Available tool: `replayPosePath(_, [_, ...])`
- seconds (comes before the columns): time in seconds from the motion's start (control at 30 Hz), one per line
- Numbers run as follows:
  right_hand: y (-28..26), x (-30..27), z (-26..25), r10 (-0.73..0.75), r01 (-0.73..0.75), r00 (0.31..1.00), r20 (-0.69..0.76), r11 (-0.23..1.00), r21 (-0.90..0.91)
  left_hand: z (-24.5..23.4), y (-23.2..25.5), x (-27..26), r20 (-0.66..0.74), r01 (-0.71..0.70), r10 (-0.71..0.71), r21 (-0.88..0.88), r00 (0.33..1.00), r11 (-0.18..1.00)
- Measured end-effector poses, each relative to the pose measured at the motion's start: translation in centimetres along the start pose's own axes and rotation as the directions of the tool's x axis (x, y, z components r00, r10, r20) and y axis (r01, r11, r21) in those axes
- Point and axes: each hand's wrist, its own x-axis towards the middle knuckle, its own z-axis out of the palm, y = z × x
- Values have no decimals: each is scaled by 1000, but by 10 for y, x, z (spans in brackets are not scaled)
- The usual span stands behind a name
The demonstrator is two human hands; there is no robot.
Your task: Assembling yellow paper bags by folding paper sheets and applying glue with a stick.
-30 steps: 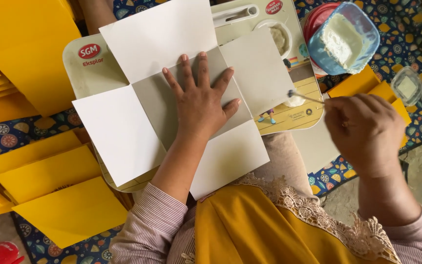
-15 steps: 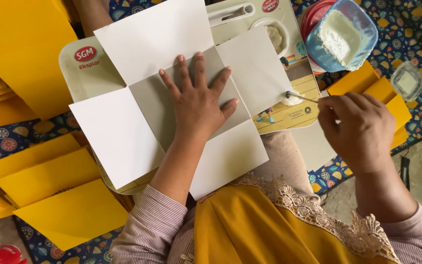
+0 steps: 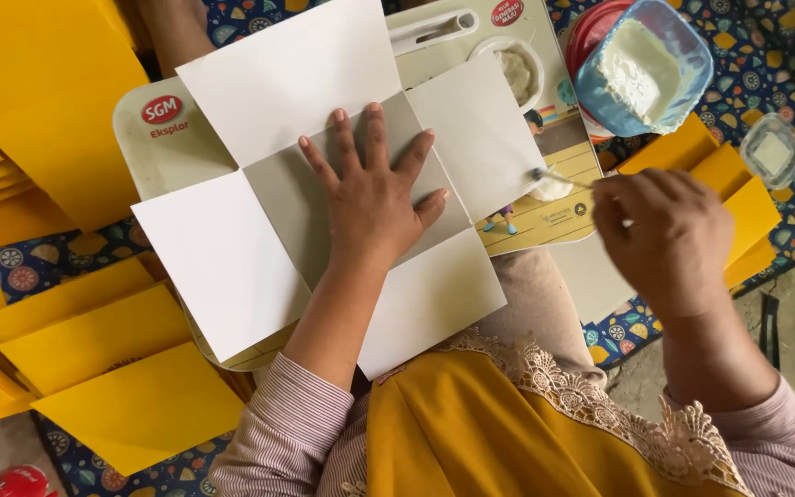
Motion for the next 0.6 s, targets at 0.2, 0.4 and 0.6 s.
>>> replayPosePath(0.2, [-1,-9,-17,61,-60,998,-10,996,71,-1,1,-1,-20,-4,3,-8,1000,1000])
replayPosePath(0.4, [-38,1,4,-111,106,994,13,976,192,-2,1,-1,-27,-9,8,-15,1000,1000])
replayPosePath(0.6, [-2,-5,2,15,-16,1000,11,999,44,-3,1,0,-23,-1,1,-35,1000,999])
